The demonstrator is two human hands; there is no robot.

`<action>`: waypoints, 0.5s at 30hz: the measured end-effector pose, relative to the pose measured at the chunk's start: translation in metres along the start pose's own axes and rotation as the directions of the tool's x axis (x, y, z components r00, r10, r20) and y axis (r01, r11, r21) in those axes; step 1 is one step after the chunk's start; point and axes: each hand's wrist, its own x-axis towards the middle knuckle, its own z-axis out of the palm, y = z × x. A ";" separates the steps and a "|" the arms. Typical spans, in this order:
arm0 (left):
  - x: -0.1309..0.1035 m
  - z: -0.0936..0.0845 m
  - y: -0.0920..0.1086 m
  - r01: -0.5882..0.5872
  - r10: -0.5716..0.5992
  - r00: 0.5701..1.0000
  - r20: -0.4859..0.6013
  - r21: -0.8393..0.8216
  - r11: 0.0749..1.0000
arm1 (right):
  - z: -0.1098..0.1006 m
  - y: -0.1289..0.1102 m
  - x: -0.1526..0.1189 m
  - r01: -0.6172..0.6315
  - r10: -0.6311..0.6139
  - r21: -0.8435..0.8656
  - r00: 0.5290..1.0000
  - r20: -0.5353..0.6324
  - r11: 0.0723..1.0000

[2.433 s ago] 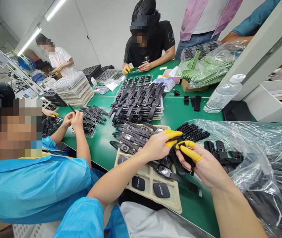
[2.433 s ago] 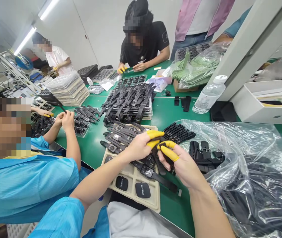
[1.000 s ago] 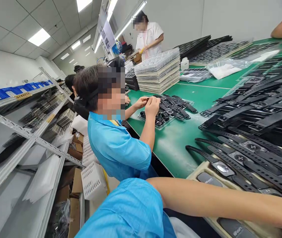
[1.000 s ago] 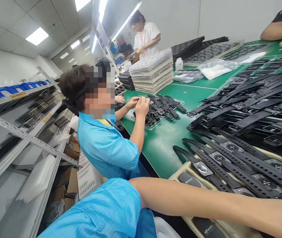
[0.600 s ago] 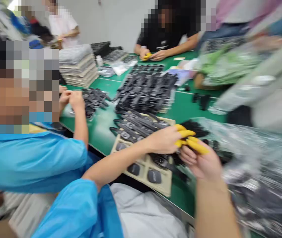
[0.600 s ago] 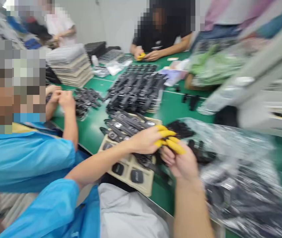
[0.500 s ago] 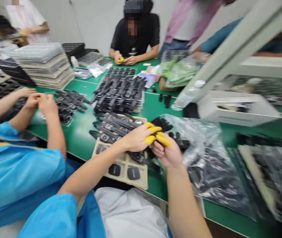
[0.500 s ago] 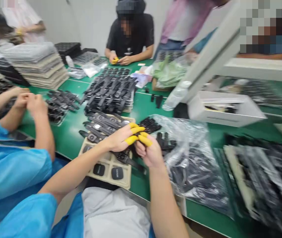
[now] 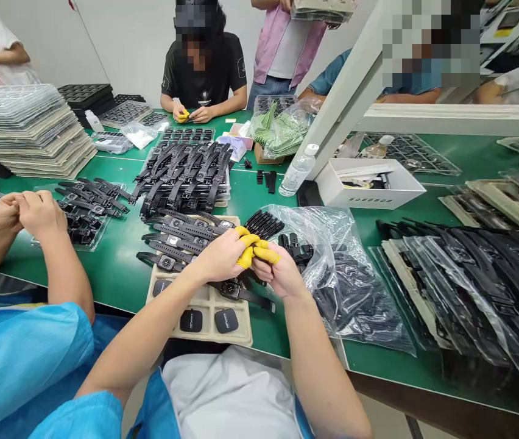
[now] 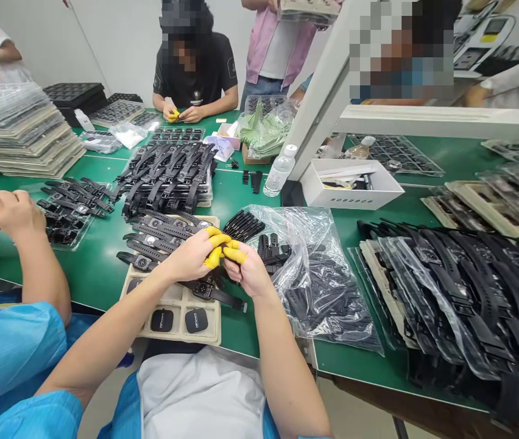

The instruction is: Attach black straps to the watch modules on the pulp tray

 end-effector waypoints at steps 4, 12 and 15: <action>-0.002 0.001 -0.003 -0.012 0.011 1.000 -0.019 -0.062 0.998 | 0.000 -0.001 0.000 -0.004 0.004 0.016 1.000 0.008 1.000; -0.002 -0.002 0.000 0.007 -0.008 1.000 -0.010 -0.051 0.999 | 0.000 -0.001 0.000 -0.050 0.034 0.211 0.996 0.078 0.976; 0.001 -0.004 0.005 0.008 -0.009 1.000 -0.025 -0.023 1.000 | 0.005 -0.005 -0.005 -0.038 0.029 0.201 0.998 0.047 0.979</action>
